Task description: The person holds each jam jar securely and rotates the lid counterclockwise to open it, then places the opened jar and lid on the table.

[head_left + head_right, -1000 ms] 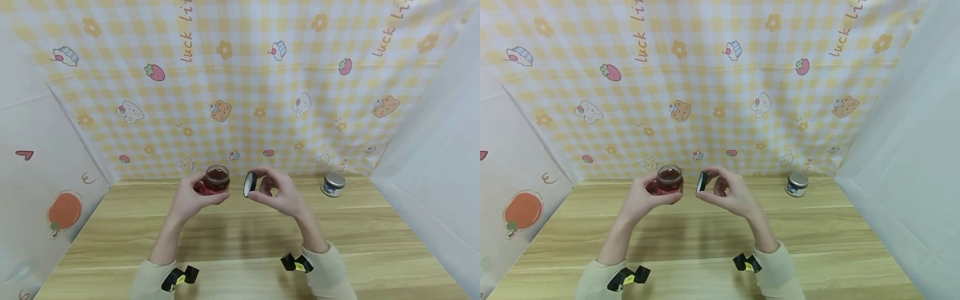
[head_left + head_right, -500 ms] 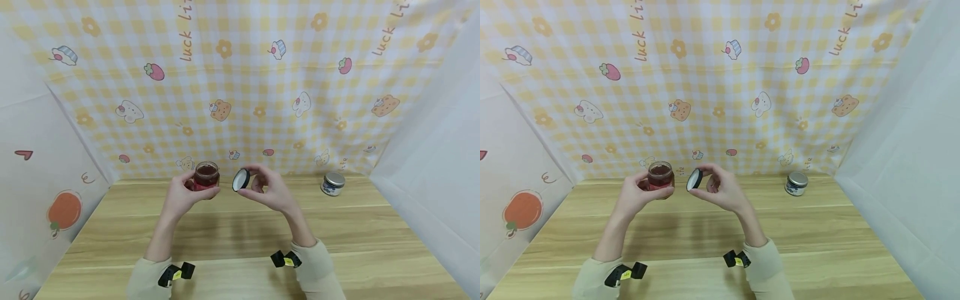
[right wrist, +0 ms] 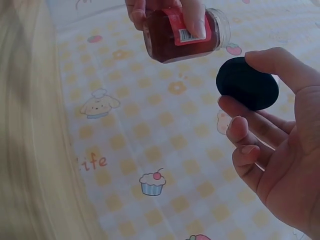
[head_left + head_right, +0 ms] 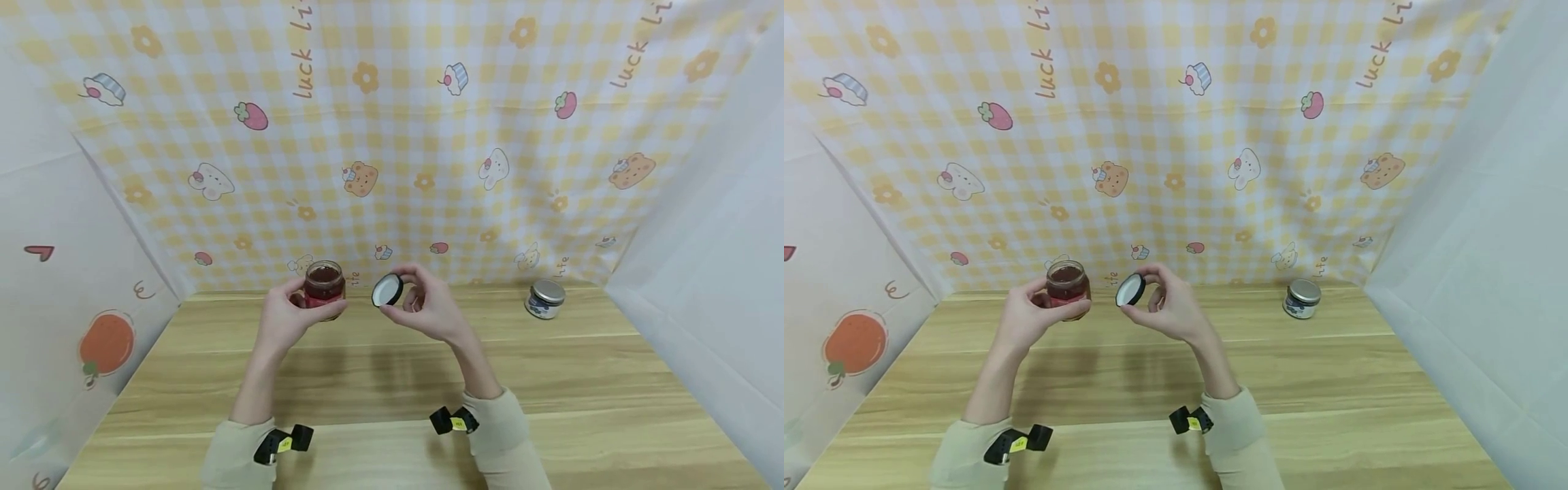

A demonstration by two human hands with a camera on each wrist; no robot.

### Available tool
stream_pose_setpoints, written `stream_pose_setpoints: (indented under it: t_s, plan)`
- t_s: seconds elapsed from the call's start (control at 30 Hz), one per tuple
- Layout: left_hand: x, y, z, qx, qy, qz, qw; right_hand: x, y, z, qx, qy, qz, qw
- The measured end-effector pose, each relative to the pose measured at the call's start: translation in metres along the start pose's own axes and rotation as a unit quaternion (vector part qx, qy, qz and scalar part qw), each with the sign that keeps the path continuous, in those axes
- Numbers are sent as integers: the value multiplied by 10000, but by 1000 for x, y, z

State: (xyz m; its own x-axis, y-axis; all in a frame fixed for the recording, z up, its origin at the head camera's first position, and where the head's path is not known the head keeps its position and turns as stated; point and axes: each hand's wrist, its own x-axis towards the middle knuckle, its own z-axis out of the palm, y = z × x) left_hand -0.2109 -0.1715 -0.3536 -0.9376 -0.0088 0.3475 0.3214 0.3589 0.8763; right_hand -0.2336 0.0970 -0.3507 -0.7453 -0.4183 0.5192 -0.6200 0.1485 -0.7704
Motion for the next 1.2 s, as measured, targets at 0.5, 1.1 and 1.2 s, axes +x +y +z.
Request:
stream_pose_setpoints:
  t_s: [0.5,1.1,1.2]
  plan:
    - [3,-12,-8,278,291,-289,9988,6,16,18,43,-224,533,9983]
    - [4,-28,-13,419,289,-842,9951,14,30,57,155,-772,1164,9901]
    - [5,-31,-15,474,326,-958,9937,15,33,62,236,-743,1391,9872]
